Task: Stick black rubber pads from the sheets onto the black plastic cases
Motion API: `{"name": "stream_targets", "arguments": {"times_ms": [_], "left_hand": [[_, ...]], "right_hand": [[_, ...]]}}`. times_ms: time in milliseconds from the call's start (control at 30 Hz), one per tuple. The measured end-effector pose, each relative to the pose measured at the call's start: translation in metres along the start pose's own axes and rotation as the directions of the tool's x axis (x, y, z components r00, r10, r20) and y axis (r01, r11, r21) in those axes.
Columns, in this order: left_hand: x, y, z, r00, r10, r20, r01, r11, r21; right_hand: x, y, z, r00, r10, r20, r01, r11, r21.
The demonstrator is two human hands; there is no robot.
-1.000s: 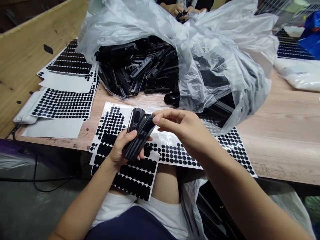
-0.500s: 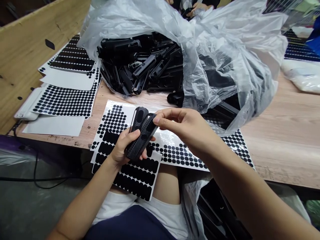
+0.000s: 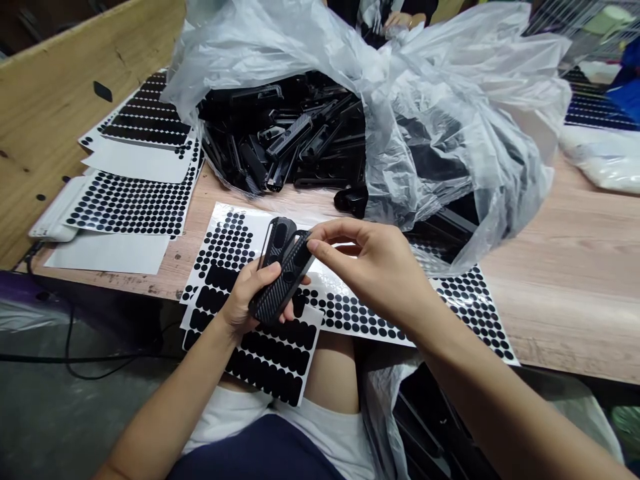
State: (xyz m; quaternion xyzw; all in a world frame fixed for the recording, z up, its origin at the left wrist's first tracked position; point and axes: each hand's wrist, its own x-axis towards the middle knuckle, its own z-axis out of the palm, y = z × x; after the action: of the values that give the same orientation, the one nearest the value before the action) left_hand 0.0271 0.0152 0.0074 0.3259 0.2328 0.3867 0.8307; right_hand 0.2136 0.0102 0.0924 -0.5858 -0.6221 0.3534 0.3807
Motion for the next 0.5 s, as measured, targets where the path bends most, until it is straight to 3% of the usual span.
{"name": "stream_targets", "arguments": {"times_ms": [500], "left_hand": [[-0.0029, 0.0025, 0.0041, 0.999, 0.002, -0.04, -0.002, 1.0, 0.003]], "right_hand": [[-0.0081, 0.0067, 0.0083, 0.952, -0.297, -0.079, 0.254, 0.905, -0.341]]}}
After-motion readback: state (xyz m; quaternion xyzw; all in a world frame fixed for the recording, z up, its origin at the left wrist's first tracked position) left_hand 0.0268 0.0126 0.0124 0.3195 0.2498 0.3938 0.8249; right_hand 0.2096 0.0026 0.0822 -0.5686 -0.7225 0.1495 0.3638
